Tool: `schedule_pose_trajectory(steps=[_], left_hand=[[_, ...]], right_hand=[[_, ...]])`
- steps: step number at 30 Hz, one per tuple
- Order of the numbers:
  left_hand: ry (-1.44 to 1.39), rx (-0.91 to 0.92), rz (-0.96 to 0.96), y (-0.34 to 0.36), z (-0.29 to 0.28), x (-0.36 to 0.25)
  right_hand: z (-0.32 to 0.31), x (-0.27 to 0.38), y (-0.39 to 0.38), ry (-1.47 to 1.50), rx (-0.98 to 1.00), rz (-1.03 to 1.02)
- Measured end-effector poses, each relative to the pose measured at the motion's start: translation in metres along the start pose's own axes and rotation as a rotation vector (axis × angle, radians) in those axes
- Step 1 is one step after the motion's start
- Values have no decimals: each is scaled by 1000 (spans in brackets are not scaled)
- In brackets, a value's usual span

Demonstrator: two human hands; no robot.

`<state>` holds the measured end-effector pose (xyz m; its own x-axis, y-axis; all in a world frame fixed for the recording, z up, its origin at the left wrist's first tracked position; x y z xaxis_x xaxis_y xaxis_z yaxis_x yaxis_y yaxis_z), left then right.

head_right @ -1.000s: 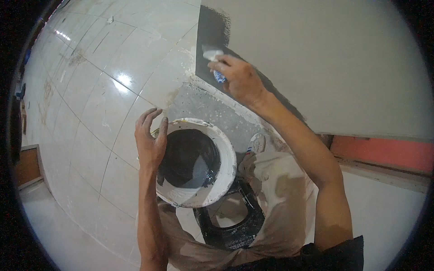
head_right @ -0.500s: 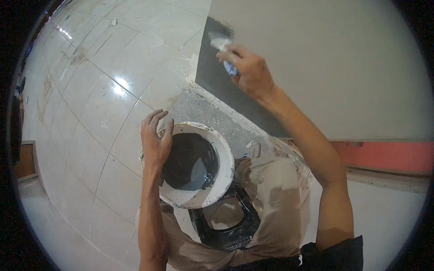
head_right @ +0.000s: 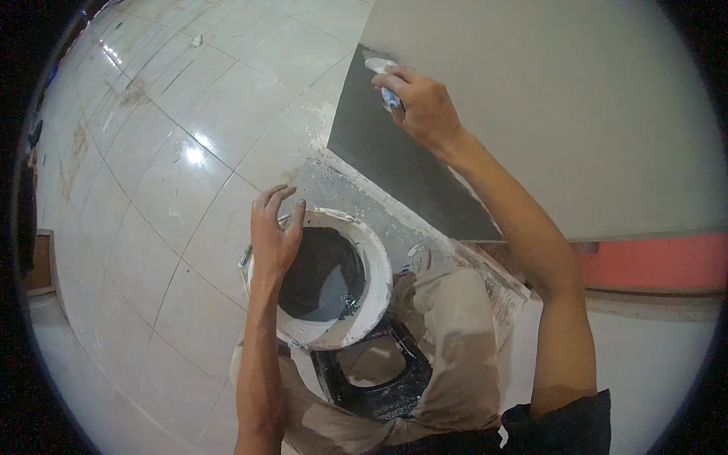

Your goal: Applying grey plaster to a wall using a putty knife.

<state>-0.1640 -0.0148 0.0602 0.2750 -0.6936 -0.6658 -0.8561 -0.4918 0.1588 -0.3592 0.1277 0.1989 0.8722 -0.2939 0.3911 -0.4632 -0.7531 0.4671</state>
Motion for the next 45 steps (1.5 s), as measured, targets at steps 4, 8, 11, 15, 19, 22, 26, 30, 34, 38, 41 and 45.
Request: schedule_pose_trajectory(steps=[4, 8, 11, 15, 19, 22, 26, 30, 34, 38, 41, 45], left_hand=[[-9, -22, 18, 0, 1, -2], [-13, -24, 28, 0, 2, -3], [-54, -32, 26, 3, 3, -7], [-45, -36, 18, 1, 1, 0], [-32, -57, 26, 1, -1, -1], [-71, -63, 4, 0, -4, 2], [-92, -69, 21, 0, -4, -2], [-102, -59, 24, 3, -2, -9], [-101, -70, 9, 0, -7, -2], [-117, -64, 14, 1, -5, -3], [-135, -68, 10, 2, -6, -2], [-114, -80, -4, 0, -9, 3]], right_hand=[[28, 7, -15, 171, 46, 56], [84, -38, -13, 119, 175, 280], [72, -59, 0, 32, 98, 223], [29, -47, 37, 99, 84, 312], [-8, -5, 57, -75, 48, 129], [13, 16, 42, 26, 61, 140], [82, -18, 19, 130, 118, 184], [99, -61, 21, 52, 73, 148], [78, -50, 49, 54, 79, 278], [31, -26, 79, -150, 49, 158], [8, 11, 88, -97, 1, 16], [34, 15, 53, 76, 99, 199]])
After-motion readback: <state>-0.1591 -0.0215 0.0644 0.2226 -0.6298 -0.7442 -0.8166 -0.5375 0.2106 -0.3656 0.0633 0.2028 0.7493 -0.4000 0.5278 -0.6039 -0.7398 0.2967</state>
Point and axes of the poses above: each hand's wrist, its own y-axis towards the middle knuckle, its own z-axis out of the palm, x = y × z, the point moved 10 cm from there along y, towards the middle knuckle, and after that the axes turned 15 degrees about y, right-handed, at the moved point
